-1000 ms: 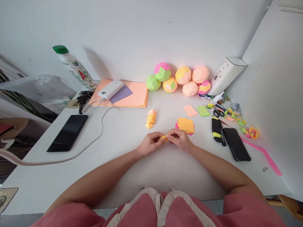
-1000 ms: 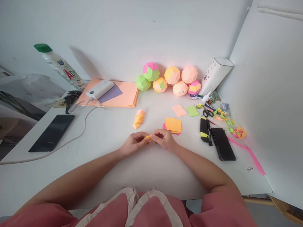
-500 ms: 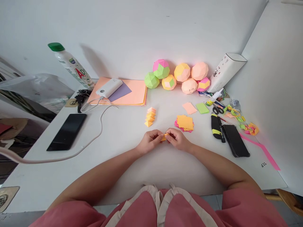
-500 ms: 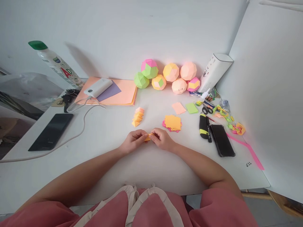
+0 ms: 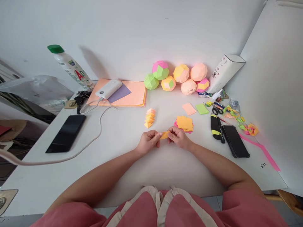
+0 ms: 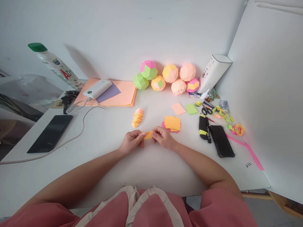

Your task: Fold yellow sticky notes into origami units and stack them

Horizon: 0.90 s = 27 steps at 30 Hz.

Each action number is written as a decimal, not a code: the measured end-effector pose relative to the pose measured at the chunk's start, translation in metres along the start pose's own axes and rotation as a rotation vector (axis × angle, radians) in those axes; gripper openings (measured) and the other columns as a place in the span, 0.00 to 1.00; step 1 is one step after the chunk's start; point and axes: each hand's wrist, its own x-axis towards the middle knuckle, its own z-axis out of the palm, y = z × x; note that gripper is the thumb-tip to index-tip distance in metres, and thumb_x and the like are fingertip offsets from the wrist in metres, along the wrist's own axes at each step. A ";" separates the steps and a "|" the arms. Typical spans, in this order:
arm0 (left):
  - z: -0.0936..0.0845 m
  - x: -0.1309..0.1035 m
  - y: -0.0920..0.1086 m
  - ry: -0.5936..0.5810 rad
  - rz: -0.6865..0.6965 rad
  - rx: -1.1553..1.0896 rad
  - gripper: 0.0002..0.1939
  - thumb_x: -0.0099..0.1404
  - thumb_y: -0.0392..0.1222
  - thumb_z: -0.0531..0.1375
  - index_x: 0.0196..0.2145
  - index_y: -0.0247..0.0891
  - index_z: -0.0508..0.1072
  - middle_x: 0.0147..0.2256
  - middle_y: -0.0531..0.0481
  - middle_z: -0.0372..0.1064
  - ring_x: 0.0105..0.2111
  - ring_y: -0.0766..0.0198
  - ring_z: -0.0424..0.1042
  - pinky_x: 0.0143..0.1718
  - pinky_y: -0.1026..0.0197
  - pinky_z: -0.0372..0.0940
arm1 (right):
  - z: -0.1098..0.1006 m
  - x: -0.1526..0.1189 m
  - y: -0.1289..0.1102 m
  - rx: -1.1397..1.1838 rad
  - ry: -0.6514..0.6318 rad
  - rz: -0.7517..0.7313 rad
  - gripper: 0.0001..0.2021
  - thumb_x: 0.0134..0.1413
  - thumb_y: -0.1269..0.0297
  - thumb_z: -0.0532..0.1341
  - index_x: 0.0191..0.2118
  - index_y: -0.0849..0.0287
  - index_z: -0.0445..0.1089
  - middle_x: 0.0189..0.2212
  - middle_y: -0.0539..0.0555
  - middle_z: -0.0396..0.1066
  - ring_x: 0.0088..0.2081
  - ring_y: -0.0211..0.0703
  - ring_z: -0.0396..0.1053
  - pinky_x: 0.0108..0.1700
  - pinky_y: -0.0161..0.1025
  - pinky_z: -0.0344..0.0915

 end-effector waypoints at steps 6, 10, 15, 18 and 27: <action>0.001 0.003 0.001 0.093 0.055 -0.249 0.16 0.61 0.55 0.54 0.32 0.37 0.61 0.22 0.55 0.68 0.22 0.67 0.69 0.28 0.62 0.64 | 0.006 -0.001 0.006 -0.016 0.154 -0.267 0.07 0.58 0.60 0.55 0.33 0.58 0.61 0.28 0.51 0.67 0.23 0.35 0.68 0.22 0.34 0.65; 0.000 0.003 0.002 0.030 0.059 -0.287 0.18 0.62 0.53 0.54 0.43 0.39 0.58 0.27 0.54 0.69 0.24 0.66 0.71 0.32 0.59 0.66 | 0.007 -0.002 0.009 -0.343 0.298 -0.635 0.04 0.57 0.66 0.55 0.31 0.57 0.64 0.34 0.56 0.68 0.33 0.40 0.71 0.25 0.36 0.69; -0.003 0.004 0.001 -0.116 0.060 -0.271 0.22 0.61 0.50 0.56 0.49 0.39 0.57 0.29 0.53 0.69 0.29 0.65 0.72 0.38 0.57 0.65 | 0.005 -0.002 0.011 -0.617 0.375 -0.869 0.07 0.56 0.73 0.54 0.33 0.55 0.66 0.37 0.57 0.70 0.38 0.42 0.71 0.34 0.40 0.71; -0.005 0.006 -0.002 -0.194 0.074 -0.306 0.22 0.60 0.48 0.58 0.50 0.39 0.57 0.29 0.54 0.67 0.27 0.67 0.70 0.37 0.58 0.65 | 0.006 -0.002 0.011 -0.669 0.287 -0.886 0.06 0.57 0.73 0.54 0.34 0.56 0.67 0.41 0.58 0.71 0.38 0.40 0.71 0.34 0.39 0.72; -0.004 0.008 -0.005 -0.109 0.110 -0.290 0.18 0.61 0.49 0.57 0.46 0.39 0.60 0.28 0.55 0.65 0.24 0.71 0.67 0.31 0.63 0.64 | 0.006 0.001 0.008 -0.507 0.222 -0.728 0.06 0.53 0.66 0.61 0.38 0.56 0.68 0.41 0.58 0.72 0.35 0.40 0.73 0.34 0.39 0.74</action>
